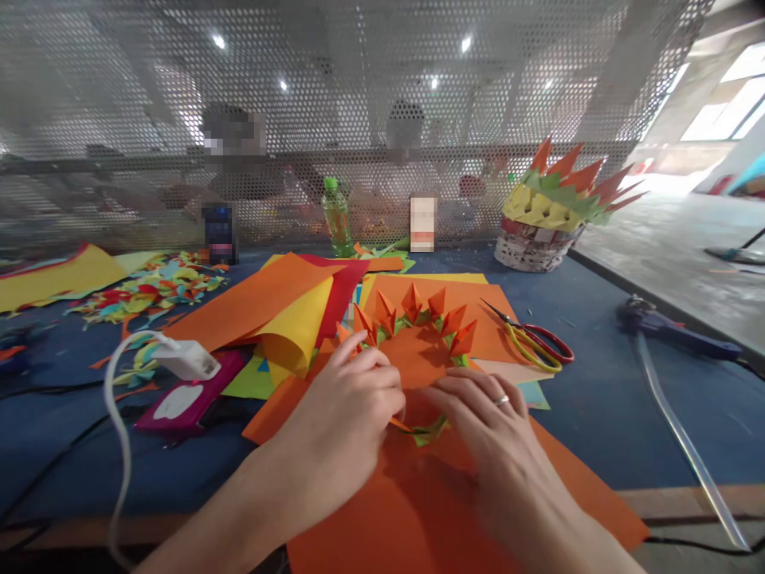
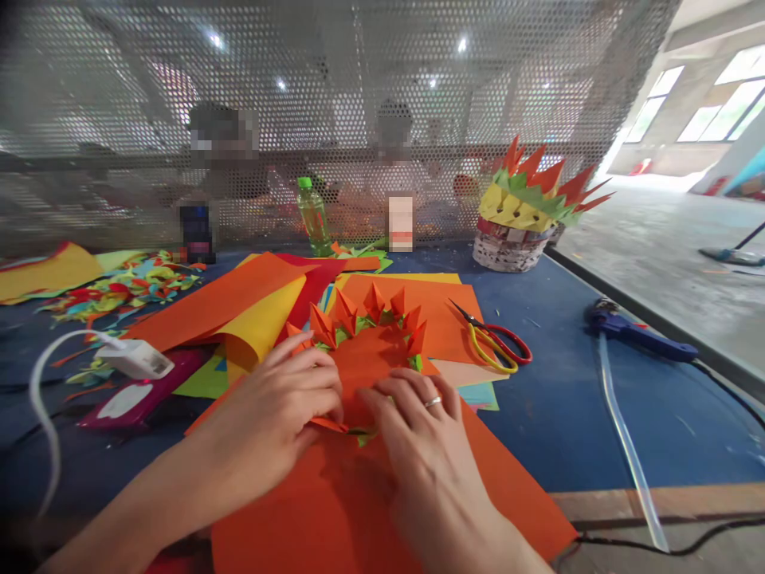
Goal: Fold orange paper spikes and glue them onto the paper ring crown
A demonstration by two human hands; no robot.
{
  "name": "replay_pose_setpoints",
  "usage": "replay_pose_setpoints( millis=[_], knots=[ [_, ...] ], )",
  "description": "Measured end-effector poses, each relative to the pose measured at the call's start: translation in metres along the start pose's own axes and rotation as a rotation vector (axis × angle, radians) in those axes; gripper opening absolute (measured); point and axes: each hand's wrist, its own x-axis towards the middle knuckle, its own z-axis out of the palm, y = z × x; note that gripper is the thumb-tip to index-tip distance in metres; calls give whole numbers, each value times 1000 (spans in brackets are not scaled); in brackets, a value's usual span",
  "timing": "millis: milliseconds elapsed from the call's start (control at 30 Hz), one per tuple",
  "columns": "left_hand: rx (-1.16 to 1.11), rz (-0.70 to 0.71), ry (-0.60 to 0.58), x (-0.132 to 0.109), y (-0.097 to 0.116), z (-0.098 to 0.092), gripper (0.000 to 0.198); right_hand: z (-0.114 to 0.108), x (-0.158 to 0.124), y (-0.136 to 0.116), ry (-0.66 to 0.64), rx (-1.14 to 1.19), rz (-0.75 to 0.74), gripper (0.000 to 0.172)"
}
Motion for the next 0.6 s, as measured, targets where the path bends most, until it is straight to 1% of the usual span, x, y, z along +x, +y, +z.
replay_pose_setpoints(
  millis=[67,100,200,233,300,367,400,467,533,600],
  knots=[
    [41,13,15,-4,2,-2,21,-9,-5,9,20,-31,35,44],
    [58,23,46,-8,3,-4,21,-13,-8,14,16,-42,59,43],
    [112,28,224,-26,7,-9,37,-25,-12,33,26,-53,153,34],
    [137,10,290,-33,8,-10,38,-28,-13,38,31,-50,186,33],
    [192,-71,394,-49,7,-10,36,-33,-11,48,30,-18,253,32],
    [218,-201,466,-64,3,-5,34,-34,-8,54,-1,60,326,33],
    [213,-257,466,-69,1,0,36,-34,-5,57,-19,106,354,35],
    [178,-383,424,-76,-3,10,43,-31,-2,60,-47,176,387,39],
    [134,-438,361,-76,-5,19,55,-26,1,63,-68,213,385,43],
    [121,-442,295,-73,-5,26,69,-22,3,64,-102,242,369,44]
  ],
)
